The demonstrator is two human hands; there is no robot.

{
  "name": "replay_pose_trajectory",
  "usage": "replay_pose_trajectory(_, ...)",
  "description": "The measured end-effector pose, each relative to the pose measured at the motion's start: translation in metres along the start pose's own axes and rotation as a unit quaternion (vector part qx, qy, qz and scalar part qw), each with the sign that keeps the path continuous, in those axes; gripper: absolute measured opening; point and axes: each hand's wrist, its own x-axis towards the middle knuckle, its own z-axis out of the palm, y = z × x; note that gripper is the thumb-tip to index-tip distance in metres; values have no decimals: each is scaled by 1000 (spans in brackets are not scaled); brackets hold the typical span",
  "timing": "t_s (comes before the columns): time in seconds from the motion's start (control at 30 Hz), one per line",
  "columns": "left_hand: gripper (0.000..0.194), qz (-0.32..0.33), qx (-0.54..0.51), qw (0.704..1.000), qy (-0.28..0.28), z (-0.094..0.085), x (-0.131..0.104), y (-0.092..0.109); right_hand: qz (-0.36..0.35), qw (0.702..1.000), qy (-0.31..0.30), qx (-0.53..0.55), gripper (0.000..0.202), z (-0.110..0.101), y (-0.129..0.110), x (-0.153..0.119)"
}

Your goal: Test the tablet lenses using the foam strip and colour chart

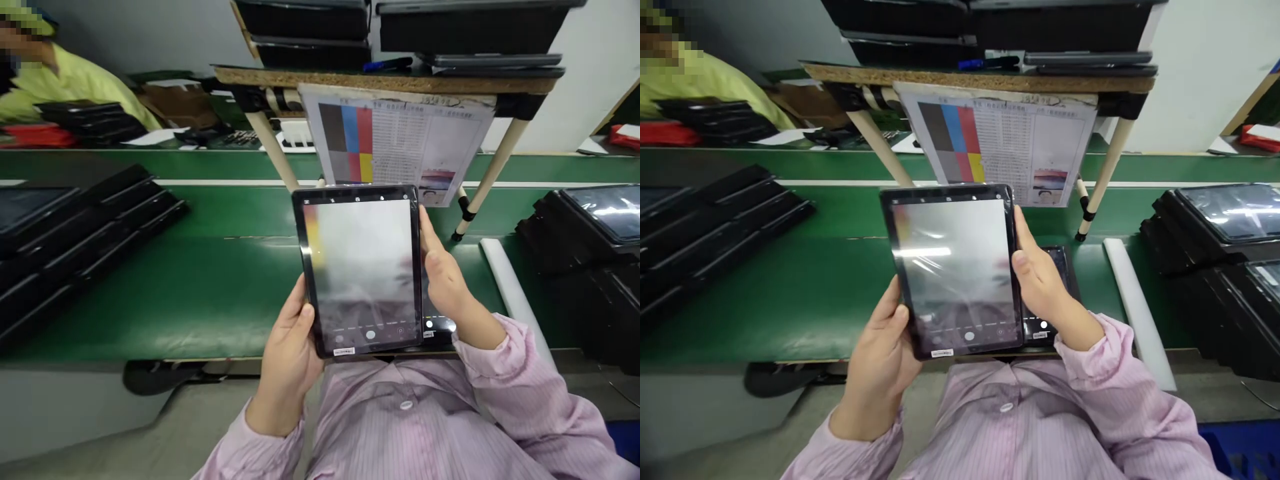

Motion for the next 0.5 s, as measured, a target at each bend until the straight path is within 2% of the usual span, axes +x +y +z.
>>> replay_pose_trajectory(0.07,75,-64,21,998,-1,-10,5,4,48,998,22,24,81,-5,16,-11)
replay_pose_trajectory(0.13,80,-111,68,991,-8,-24,18,3,116,991,69,14,82,-15,34,-26)
replay_pose_trajectory(0.23,80,-108,200,974,-19,-44,47,-9,219,967,125,-40,87,-32,63,-55)
replay_pose_trajectory(0.3,72,-76,276,958,-16,-52,64,-21,264,953,131,-78,94,-43,80,-77)
replay_pose_trajectory(0.4,64,-3,354,935,-8,-45,70,-36,311,937,116,-113,97,-54,99,-106)
replay_pose_trajectory(0.47,66,55,407,911,-39,-28,55,-47,349,923,113,-116,97,-57,108,-120)
replay_pose_trajectory(0.5,68,76,430,896,-73,-15,42,-54,370,915,116,-112,98,-56,112,-124)
